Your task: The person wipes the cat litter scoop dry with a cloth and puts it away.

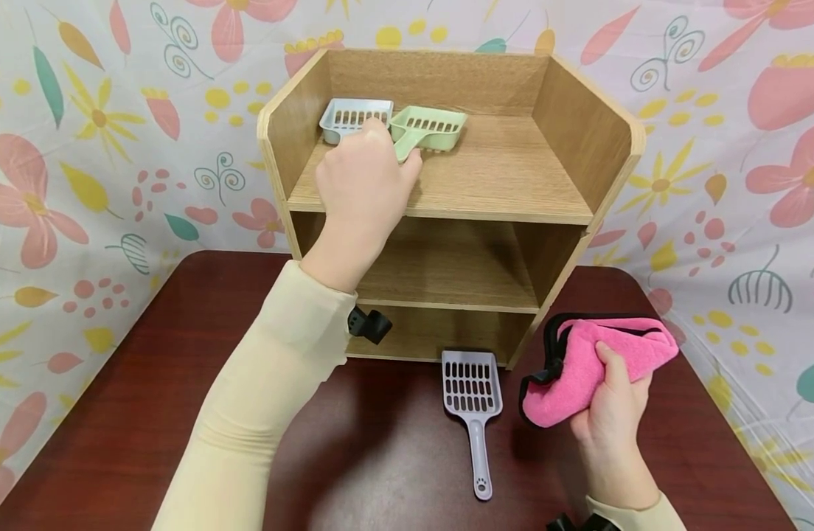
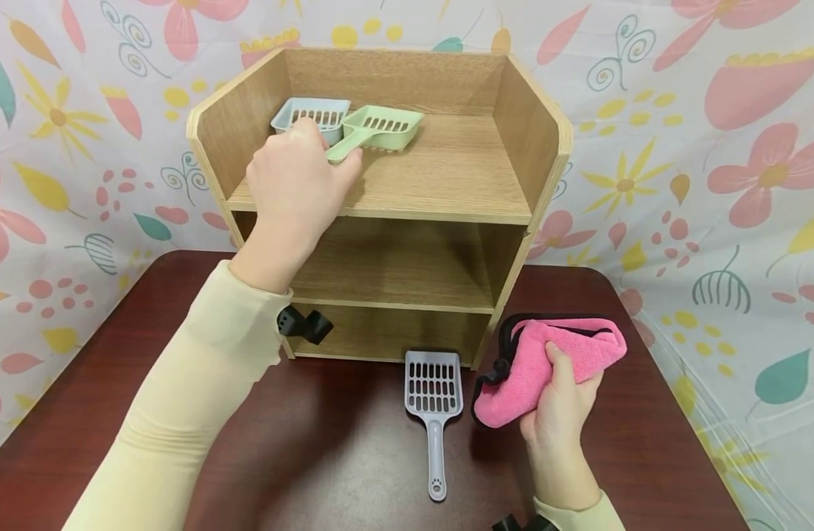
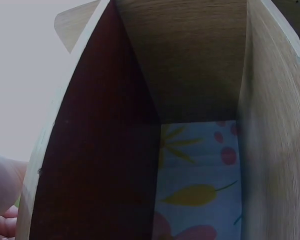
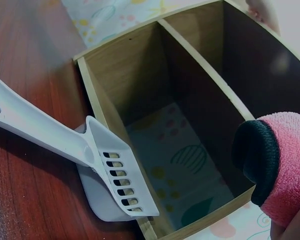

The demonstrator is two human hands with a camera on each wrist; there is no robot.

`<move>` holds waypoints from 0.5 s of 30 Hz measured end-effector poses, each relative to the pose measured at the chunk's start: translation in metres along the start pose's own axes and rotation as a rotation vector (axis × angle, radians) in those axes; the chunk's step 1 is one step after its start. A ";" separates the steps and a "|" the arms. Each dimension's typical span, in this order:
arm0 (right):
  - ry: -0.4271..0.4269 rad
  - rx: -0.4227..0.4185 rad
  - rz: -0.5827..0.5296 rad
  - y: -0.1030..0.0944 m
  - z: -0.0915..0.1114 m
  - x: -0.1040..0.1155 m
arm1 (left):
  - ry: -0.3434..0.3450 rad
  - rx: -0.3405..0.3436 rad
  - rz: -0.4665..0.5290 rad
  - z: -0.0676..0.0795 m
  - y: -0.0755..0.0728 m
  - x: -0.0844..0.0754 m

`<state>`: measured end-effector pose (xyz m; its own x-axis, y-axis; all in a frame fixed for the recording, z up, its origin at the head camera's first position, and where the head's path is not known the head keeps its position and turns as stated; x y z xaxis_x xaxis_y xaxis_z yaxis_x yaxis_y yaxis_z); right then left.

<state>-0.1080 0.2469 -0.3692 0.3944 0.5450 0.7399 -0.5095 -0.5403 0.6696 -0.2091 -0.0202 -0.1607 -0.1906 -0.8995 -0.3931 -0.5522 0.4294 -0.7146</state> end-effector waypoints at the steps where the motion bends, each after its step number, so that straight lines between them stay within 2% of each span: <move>1: 0.001 -0.002 0.002 0.000 0.000 0.000 | 0.004 -0.001 -0.005 0.000 0.000 0.000; 8: -0.006 -0.012 -0.030 -0.001 -0.002 0.001 | 0.051 -0.032 0.054 0.009 -0.001 0.001; 15: 0.004 -0.006 -0.035 -0.001 -0.003 0.004 | 0.136 -0.152 0.153 0.027 -0.005 0.007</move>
<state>-0.1078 0.2514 -0.3670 0.4092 0.5658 0.7159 -0.5003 -0.5170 0.6946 -0.1857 -0.0267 -0.1754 -0.3828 -0.8322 -0.4011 -0.6227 0.5532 -0.5534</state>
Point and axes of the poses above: each hand's wrist, its own z-axis away from the middle knuckle, its own y-axis out of the palm, x = y × z, the point moved 1 cm from there along -z, towards the middle knuckle, and after that the axes turned 10 degrees about z, right-handed, at the moved point
